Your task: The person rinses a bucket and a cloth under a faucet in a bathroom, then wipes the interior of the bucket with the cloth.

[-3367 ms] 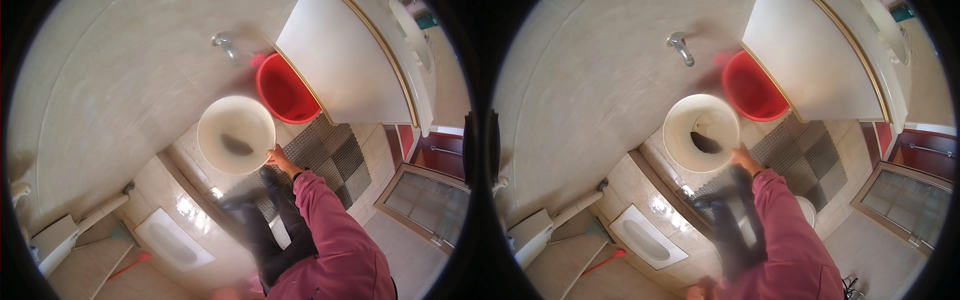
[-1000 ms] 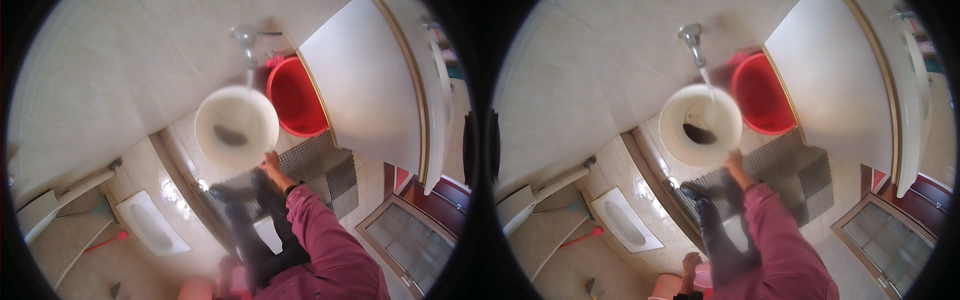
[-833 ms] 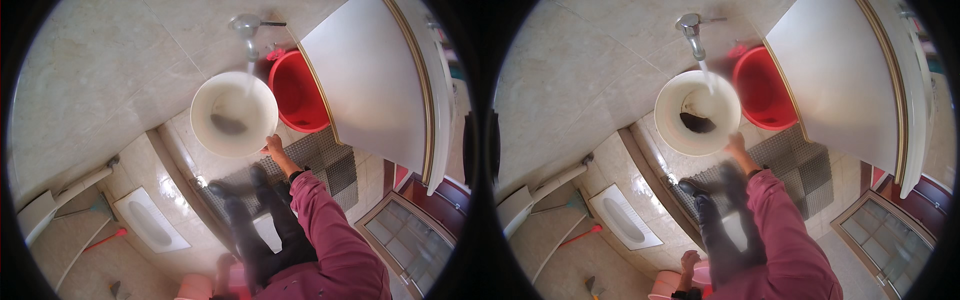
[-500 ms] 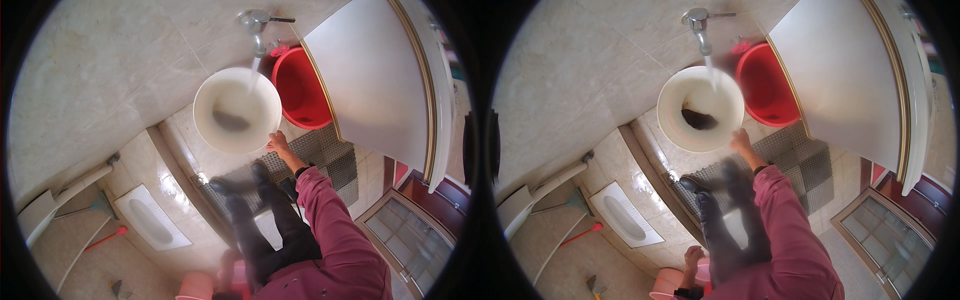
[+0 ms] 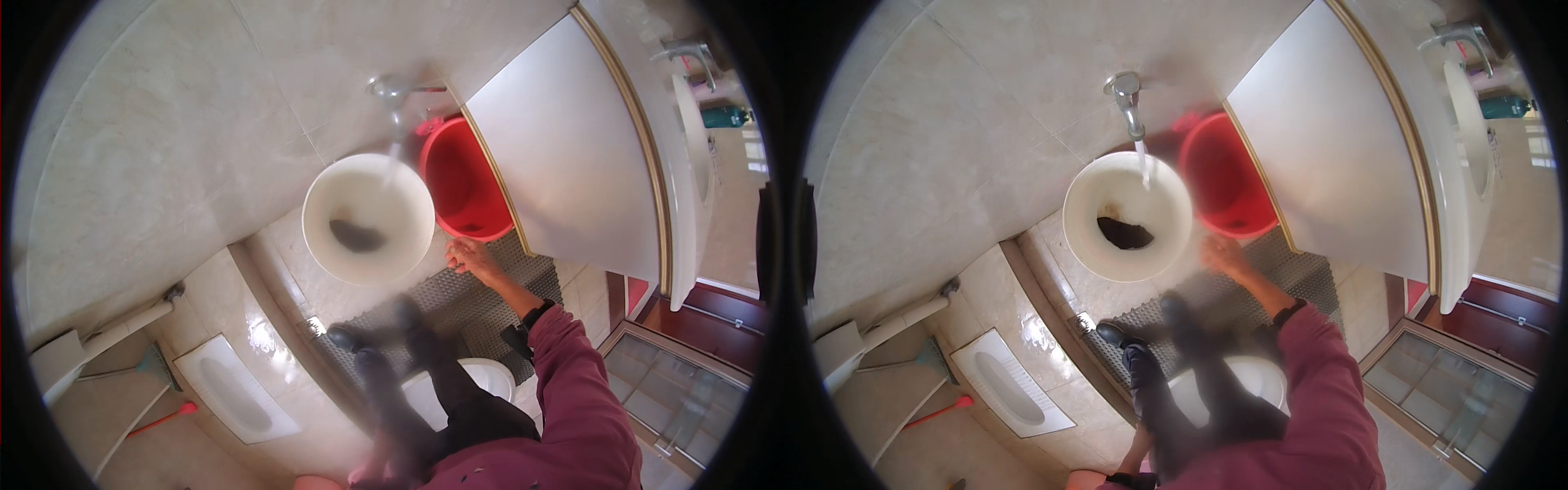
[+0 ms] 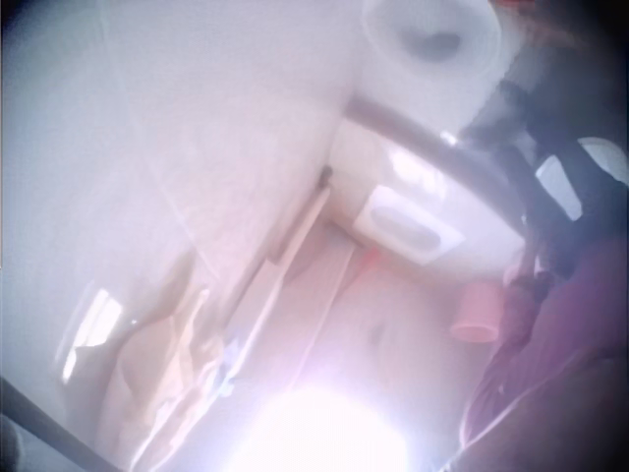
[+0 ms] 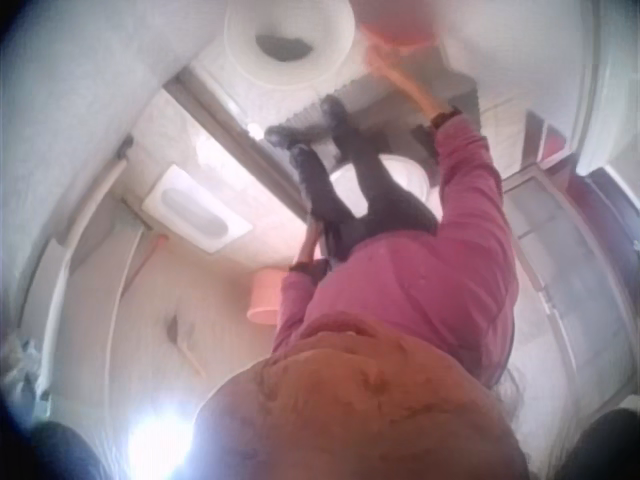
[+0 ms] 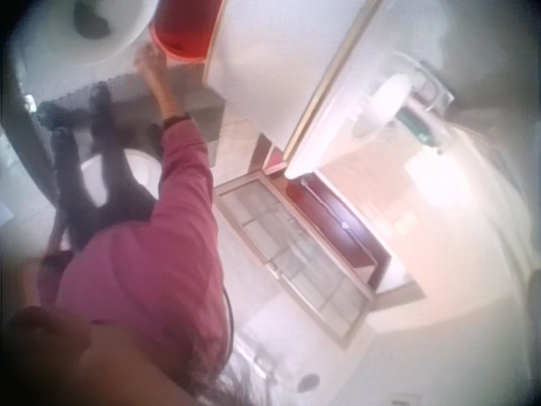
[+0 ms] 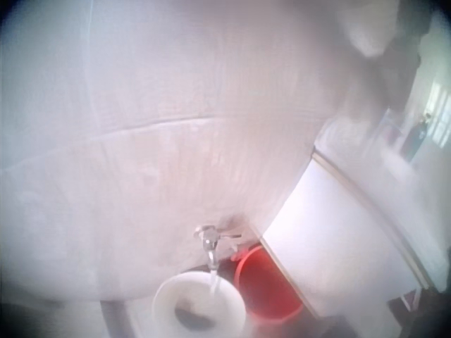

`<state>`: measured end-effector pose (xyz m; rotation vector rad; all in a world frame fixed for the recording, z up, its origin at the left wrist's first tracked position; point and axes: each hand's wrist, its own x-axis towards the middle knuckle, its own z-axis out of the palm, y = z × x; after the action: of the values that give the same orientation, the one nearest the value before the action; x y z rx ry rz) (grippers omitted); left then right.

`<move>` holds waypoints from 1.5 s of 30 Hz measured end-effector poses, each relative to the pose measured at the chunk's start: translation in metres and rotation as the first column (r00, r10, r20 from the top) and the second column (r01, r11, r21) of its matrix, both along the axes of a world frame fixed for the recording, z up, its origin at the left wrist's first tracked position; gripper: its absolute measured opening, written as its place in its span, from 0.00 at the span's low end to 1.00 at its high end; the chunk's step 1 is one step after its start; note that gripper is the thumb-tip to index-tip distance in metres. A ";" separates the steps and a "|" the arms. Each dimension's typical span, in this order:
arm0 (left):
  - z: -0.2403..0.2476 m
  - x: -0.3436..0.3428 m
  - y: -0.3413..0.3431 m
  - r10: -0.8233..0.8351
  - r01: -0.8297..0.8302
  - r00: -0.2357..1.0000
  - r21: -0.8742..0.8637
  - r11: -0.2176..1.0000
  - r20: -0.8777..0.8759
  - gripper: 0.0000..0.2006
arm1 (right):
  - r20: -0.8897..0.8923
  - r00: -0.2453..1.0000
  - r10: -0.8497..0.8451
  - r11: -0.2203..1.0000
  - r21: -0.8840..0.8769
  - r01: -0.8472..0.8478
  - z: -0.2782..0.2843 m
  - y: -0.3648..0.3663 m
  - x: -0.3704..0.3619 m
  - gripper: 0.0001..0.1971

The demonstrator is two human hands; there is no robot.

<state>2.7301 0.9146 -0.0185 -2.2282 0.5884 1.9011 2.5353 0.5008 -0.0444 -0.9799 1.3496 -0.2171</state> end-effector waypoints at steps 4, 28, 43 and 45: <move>0.003 -0.012 -0.012 -0.005 0.002 0.999 0.055 0.998 0.047 0.12 | 0.099 0.994 -0.048 0.965 -0.252 0.071 0.076 -0.047 0.015 0.13; -0.012 -0.038 0.020 0.239 -0.125 0.956 -0.503 0.855 0.170 0.16 | -0.689 0.670 0.278 0.206 -0.638 -0.742 0.179 -0.185 0.090 0.15; 0.024 -0.033 -0.002 -0.059 0.128 0.979 -0.369 0.921 0.195 0.13 | -0.691 0.692 0.209 0.131 -0.681 -0.720 0.167 -0.202 0.072 0.10; 0.003 -0.049 0.006 0.046 -0.008 0.974 -0.170 0.985 0.220 0.21 | -0.679 0.704 0.209 0.148 -0.689 -0.709 0.168 -0.198 0.078 0.09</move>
<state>2.6807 0.9208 -0.0153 -2.5229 0.7082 1.6340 2.6129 0.3027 0.1232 -2.6241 1.1222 -0.3041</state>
